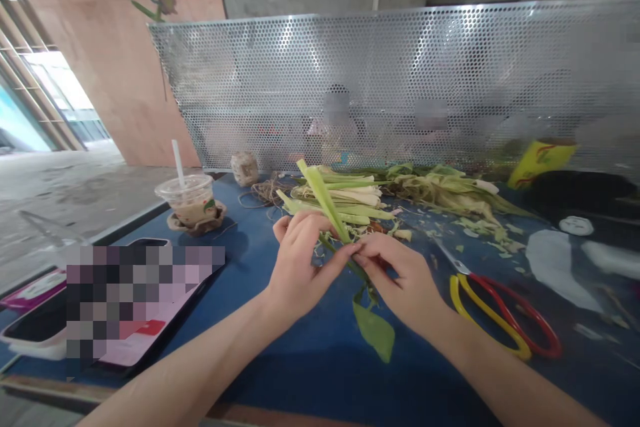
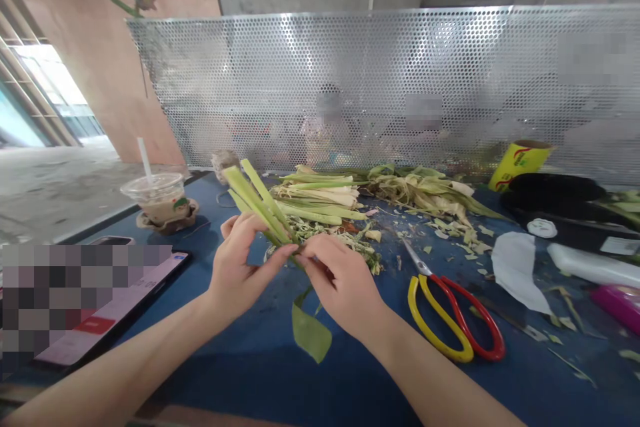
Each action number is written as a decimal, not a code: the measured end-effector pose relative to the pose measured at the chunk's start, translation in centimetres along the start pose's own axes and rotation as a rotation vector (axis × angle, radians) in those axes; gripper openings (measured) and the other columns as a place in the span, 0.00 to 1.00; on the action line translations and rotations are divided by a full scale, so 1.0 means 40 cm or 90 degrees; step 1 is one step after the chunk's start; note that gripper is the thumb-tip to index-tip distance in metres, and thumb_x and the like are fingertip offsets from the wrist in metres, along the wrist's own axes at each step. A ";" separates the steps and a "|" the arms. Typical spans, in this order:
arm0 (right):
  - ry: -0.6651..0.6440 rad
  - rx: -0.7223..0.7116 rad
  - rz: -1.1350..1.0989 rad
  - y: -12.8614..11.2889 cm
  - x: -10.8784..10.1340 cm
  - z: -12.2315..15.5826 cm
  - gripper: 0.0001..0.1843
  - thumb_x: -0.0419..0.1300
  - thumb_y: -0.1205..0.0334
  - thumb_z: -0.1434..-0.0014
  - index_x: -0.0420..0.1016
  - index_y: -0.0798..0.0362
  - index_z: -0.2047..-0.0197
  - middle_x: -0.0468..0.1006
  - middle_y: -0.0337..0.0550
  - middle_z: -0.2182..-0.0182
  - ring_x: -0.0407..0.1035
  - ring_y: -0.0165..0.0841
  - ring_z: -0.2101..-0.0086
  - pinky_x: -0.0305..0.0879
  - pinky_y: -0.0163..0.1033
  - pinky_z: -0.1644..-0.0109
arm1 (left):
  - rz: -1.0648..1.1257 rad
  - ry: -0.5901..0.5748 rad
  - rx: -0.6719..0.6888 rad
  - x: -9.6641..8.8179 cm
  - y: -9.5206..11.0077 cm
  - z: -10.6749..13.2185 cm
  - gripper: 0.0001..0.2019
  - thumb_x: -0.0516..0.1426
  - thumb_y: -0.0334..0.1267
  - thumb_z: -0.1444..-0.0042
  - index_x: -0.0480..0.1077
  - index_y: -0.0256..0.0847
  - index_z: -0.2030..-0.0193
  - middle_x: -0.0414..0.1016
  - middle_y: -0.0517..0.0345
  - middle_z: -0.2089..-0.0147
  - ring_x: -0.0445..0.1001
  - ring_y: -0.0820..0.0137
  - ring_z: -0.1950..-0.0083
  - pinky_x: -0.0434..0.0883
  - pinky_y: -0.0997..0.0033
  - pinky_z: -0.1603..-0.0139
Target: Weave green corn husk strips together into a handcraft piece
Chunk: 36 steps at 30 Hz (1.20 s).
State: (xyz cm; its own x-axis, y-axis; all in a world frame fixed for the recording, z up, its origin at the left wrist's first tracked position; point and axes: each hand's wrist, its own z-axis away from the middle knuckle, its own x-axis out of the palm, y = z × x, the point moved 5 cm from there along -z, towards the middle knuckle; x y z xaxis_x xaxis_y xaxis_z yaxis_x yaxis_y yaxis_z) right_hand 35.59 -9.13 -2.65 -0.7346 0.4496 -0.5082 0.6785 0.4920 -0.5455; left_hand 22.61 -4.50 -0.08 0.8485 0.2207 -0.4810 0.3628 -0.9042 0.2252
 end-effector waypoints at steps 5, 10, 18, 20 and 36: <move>-0.013 0.113 -0.099 0.014 0.006 -0.004 0.10 0.50 0.59 0.42 0.64 0.51 0.74 0.66 0.36 0.79 0.58 0.26 0.80 0.54 0.32 0.78 | 0.105 -0.046 -0.104 0.017 -0.016 -0.008 0.05 0.56 0.37 0.48 0.63 0.41 0.73 0.71 0.62 0.71 0.69 0.71 0.65 0.61 0.66 0.58; -0.022 0.202 -0.231 0.039 0.014 -0.002 0.09 0.51 0.57 0.43 0.63 0.50 0.72 0.55 0.30 0.85 0.49 0.24 0.85 0.45 0.32 0.82 | 0.288 -0.064 -0.209 0.030 -0.036 -0.008 0.05 0.54 0.37 0.48 0.65 0.40 0.72 0.73 0.57 0.68 0.70 0.70 0.64 0.66 0.69 0.62; -0.012 0.179 -0.164 0.033 0.010 0.001 0.05 0.51 0.59 0.43 0.61 0.49 0.69 0.55 0.30 0.83 0.51 0.24 0.83 0.49 0.31 0.80 | 0.233 -0.072 -0.188 0.030 -0.027 -0.008 0.04 0.53 0.35 0.47 0.68 0.40 0.70 0.74 0.55 0.66 0.71 0.69 0.62 0.65 0.65 0.57; -0.005 0.156 -0.142 0.027 0.010 0.000 0.05 0.53 0.60 0.44 0.59 0.49 0.69 0.53 0.29 0.83 0.51 0.24 0.83 0.49 0.31 0.80 | 0.212 -0.067 -0.175 0.026 -0.020 -0.009 0.05 0.53 0.34 0.47 0.69 0.40 0.71 0.75 0.56 0.66 0.71 0.68 0.62 0.63 0.64 0.56; 0.011 -0.043 0.276 0.019 -0.027 -0.011 0.06 0.50 0.62 0.42 0.66 0.50 0.68 0.72 0.39 0.77 0.65 0.29 0.79 0.55 0.33 0.77 | 0.111 -0.076 -0.063 0.025 -0.006 -0.004 0.05 0.53 0.35 0.46 0.69 0.43 0.70 0.77 0.59 0.67 0.72 0.68 0.62 0.61 0.64 0.56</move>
State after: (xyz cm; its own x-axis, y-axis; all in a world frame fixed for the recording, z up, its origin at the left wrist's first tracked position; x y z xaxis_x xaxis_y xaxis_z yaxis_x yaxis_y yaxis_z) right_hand 36.90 -8.92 -2.20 -0.3820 0.6374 -0.6692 0.9228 0.3018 -0.2394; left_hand 23.44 -4.00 -0.50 0.8525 0.0136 -0.5226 0.2550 -0.8834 0.3930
